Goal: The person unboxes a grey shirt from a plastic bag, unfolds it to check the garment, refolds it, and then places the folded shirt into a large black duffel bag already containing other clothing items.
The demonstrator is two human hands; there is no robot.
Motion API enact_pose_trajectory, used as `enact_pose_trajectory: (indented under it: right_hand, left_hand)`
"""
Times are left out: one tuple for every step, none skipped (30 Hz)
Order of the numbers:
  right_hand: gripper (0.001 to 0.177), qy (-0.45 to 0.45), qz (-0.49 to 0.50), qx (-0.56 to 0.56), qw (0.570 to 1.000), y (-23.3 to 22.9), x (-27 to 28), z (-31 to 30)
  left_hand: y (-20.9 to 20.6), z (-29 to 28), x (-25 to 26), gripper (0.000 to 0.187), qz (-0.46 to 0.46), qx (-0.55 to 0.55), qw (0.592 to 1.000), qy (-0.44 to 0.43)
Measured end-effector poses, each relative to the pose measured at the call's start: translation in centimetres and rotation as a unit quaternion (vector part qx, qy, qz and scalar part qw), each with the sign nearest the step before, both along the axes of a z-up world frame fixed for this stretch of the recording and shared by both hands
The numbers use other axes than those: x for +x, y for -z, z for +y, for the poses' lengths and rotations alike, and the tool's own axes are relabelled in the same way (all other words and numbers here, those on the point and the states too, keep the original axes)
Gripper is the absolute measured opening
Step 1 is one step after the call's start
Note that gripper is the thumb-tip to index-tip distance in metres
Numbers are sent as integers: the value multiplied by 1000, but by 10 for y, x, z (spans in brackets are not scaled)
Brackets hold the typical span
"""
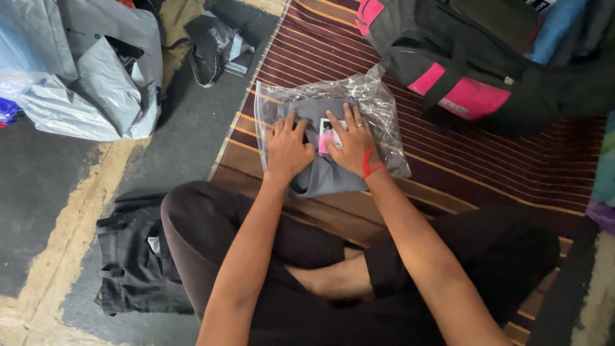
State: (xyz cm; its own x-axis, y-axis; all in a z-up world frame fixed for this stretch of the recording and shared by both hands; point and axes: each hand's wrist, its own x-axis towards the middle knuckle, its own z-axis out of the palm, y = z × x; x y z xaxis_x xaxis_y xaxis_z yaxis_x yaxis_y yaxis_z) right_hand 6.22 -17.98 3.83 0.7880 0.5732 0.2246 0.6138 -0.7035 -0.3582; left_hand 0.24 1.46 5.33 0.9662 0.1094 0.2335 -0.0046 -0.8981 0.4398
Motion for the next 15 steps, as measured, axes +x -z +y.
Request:
enact_pose_trajectory:
  right_hand:
    - [69,0,0,-3,1000,2,3,0]
    - [72,0,0,-5,1000,3,5,-1]
    - [75,2,5,-8,1000,4,7,-2]
    - [78,5,9,-9,1000,6,9,-1]
    - [81,8,12,-10,1000,7,12,-2]
    - [83,9,5,-12,1000,7,15,-2]
    - [85,9,-1,-14,1000,7,15,-2]
    - [88,10,-8,-16,1000,8,16,-2]
    - [88,7,-12,-14,1000,8,17,-2]
    - [88,4,-14,-11,1000,9,17,-2]
    - [88,2,-17,-9,1000,9,18,-2]
    - [88,8,-17,-11,1000,9,18,-2]
    - [87,13,-16,-12,1000,9,17,-1]
    - [87,19,-16,-12,1000,8,16,0]
    - [86,17,-11,-6,1000,8,14,0]
  left_hand:
    - [0,0,1,63,5,-4,1000,-10]
    - [0,0,2,62,3,6,1000,-9]
    - [1,1,4,60,1,16,1000,-9]
    - [2,3,7,59,-2,28,1000,-7]
    - [2,2,8,54,23,32,999,-21]
    - [3,0,12,49,45,36,998,-33]
    - [2,-1,15,44,67,40,996,-45]
    - [1,-4,17,44,69,37,995,-56]
    - [1,-6,18,46,71,35,995,-67]
    - [0,-9,18,50,73,32,994,-77]
    - [1,-12,17,54,53,62,994,-72]
    - [2,-14,16,59,32,93,993,-67]
    - [4,-15,16,64,11,124,990,-62]
    - [6,-15,16,63,6,112,992,-60]
    - [8,-15,17,61,1,99,993,-59]
